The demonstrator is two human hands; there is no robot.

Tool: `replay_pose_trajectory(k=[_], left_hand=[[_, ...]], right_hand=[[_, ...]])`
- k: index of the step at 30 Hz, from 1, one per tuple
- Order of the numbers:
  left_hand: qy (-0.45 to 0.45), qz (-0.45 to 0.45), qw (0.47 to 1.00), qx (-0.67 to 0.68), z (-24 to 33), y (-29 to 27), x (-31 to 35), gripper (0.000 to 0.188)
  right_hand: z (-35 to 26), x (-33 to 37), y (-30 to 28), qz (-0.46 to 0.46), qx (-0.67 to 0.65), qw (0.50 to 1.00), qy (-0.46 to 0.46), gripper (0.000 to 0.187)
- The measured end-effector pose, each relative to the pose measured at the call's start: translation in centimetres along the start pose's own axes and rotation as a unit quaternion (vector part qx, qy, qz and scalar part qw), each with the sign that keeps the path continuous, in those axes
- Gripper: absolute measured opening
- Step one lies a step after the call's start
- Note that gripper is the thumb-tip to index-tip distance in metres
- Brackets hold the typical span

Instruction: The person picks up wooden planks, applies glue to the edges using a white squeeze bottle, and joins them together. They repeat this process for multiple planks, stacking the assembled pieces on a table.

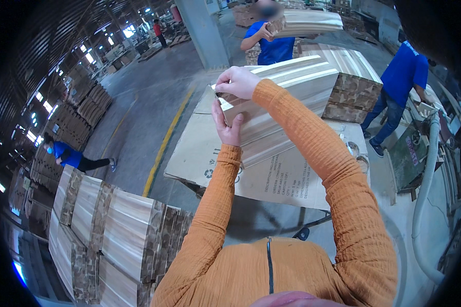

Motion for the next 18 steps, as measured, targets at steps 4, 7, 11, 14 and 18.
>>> replay_pose_trajectory(k=[4,7,11,14,18], left_hand=[[0.001,-0.002,1.0,0.007,-0.3,-0.1,-0.3,0.085],[-0.015,0.005,0.999,0.033,-0.7,-0.5,-0.2,0.085],[-0.007,0.005,1.0,0.023,-0.5,-0.4,-0.1,0.085],[0.006,-0.004,1.0,0.009,-0.3,-0.1,-0.2,0.085],[0.004,-0.006,1.0,0.001,-0.2,-0.1,-0.1,0.084]], right_hand=[[0.4,0.1,0.3,0.014,-0.023,0.999,0.023,0.025],[0.2,0.3,0.6,0.003,-0.041,0.999,0.036,0.025],[0.5,0.4,0.6,-0.001,-0.036,0.997,0.063,0.024],[1.5,0.0,0.6,0.0,-0.067,0.995,0.073,0.022],[1.2,0.4,0.8,0.007,-0.062,0.997,0.052,0.023]])
Point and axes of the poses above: each hand's wrist, its own x-axis away from the middle knuckle, its own y-axis out of the palm, z = x × y, the point moved 8 cm from there along -x, towards the middle knuckle, and after that the axes turned 12 degrees about x, right-handed, at the moved point
